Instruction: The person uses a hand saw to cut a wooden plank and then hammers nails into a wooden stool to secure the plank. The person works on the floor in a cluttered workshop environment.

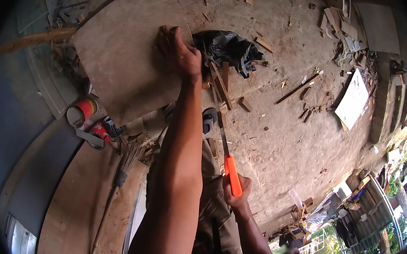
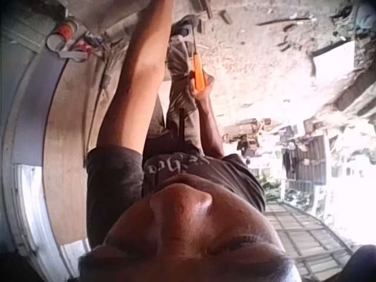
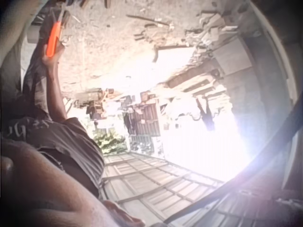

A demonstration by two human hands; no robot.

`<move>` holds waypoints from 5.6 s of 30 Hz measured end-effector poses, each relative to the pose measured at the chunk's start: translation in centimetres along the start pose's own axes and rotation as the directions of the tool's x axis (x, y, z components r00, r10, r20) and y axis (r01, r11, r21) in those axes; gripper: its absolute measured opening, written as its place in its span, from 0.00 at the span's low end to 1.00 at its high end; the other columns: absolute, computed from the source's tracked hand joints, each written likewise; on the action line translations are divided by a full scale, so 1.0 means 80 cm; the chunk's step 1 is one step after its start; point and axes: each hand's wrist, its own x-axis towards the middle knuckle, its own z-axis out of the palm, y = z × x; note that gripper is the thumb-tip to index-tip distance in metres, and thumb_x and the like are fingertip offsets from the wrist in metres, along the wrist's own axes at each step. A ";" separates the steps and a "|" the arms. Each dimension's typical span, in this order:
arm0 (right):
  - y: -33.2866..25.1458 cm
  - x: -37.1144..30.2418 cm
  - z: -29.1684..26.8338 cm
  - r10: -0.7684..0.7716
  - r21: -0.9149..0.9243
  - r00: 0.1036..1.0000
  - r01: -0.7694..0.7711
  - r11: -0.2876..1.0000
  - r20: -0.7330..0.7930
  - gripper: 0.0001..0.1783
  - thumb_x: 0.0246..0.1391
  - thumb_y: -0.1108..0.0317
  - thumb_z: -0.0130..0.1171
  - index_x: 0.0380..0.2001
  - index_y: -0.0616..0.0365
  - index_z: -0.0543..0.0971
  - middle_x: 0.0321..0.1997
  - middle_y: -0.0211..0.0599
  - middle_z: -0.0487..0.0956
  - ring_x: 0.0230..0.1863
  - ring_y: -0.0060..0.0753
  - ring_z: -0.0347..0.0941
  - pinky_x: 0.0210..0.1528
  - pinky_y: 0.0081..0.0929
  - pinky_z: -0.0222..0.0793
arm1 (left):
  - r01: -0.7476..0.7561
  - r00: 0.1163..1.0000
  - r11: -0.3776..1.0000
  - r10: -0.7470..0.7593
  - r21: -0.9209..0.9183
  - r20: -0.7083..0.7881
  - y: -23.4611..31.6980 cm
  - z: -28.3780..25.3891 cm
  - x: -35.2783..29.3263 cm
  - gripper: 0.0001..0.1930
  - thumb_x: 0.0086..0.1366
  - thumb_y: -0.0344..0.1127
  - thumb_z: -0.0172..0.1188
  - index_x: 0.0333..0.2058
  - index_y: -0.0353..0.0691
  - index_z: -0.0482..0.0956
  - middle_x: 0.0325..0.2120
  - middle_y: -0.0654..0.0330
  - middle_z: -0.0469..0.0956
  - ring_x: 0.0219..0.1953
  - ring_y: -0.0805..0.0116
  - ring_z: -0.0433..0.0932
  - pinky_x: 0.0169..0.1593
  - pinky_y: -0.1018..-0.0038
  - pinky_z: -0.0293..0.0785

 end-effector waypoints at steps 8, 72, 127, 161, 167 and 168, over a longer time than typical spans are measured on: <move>-0.027 0.081 0.022 0.065 0.088 0.997 -0.061 0.994 -0.044 0.10 0.48 0.70 0.57 0.18 0.63 0.71 0.11 0.42 0.68 0.11 0.34 0.65 0.18 0.30 0.62 | -0.043 0.999 0.999 0.044 0.007 -0.009 -0.014 0.011 -0.002 0.29 0.49 0.23 0.51 0.54 0.42 0.67 0.61 0.47 0.63 0.65 0.47 0.60 0.67 0.42 0.47; 0.047 -0.061 0.005 -0.003 0.112 1.000 0.005 0.994 -0.018 0.03 0.42 0.72 0.55 0.18 0.58 0.73 0.14 0.36 0.70 0.13 0.35 0.70 0.19 0.28 0.65 | 0.040 0.995 0.995 -0.032 -0.090 0.090 -0.004 0.006 -0.005 0.27 0.50 0.21 0.46 0.52 0.42 0.68 0.62 0.47 0.61 0.67 0.47 0.56 0.69 0.46 0.43; -0.033 0.173 0.037 0.026 0.202 0.999 -0.017 0.979 -0.040 0.04 0.43 0.72 0.57 0.23 0.62 0.76 0.16 0.44 0.73 0.18 0.44 0.74 0.24 0.31 0.70 | -0.089 0.986 0.990 0.103 -0.111 0.133 -0.007 0.000 0.002 0.23 0.55 0.26 0.47 0.52 0.41 0.68 0.60 0.41 0.62 0.64 0.42 0.60 0.66 0.46 0.48; -0.036 0.156 0.031 0.057 0.222 0.998 -0.049 0.974 -0.030 0.12 0.42 0.64 0.63 0.22 0.62 0.75 0.20 0.52 0.76 0.23 0.57 0.74 0.28 0.42 0.72 | -0.148 0.974 0.982 0.165 -0.113 0.154 -0.024 0.007 0.004 0.23 0.52 0.26 0.49 0.50 0.39 0.69 0.60 0.41 0.63 0.64 0.41 0.59 0.65 0.49 0.50; -0.009 0.118 0.063 -0.041 0.164 0.995 0.055 0.985 -0.092 0.12 0.39 0.64 0.64 0.21 0.60 0.73 0.19 0.45 0.73 0.23 0.52 0.74 0.28 0.41 0.72 | -0.136 0.969 0.987 0.150 -0.081 0.196 -0.046 0.003 0.005 0.24 0.54 0.24 0.48 0.52 0.37 0.68 0.62 0.40 0.59 0.66 0.45 0.57 0.66 0.54 0.54; 0.004 0.075 0.058 -0.070 0.120 0.992 0.082 0.989 -0.102 0.11 0.38 0.66 0.63 0.21 0.59 0.73 0.18 0.43 0.72 0.22 0.49 0.73 0.28 0.40 0.72 | -0.161 0.966 0.985 0.170 -0.058 0.197 -0.060 0.006 0.005 0.24 0.54 0.23 0.47 0.53 0.37 0.67 0.63 0.40 0.58 0.66 0.46 0.56 0.66 0.56 0.55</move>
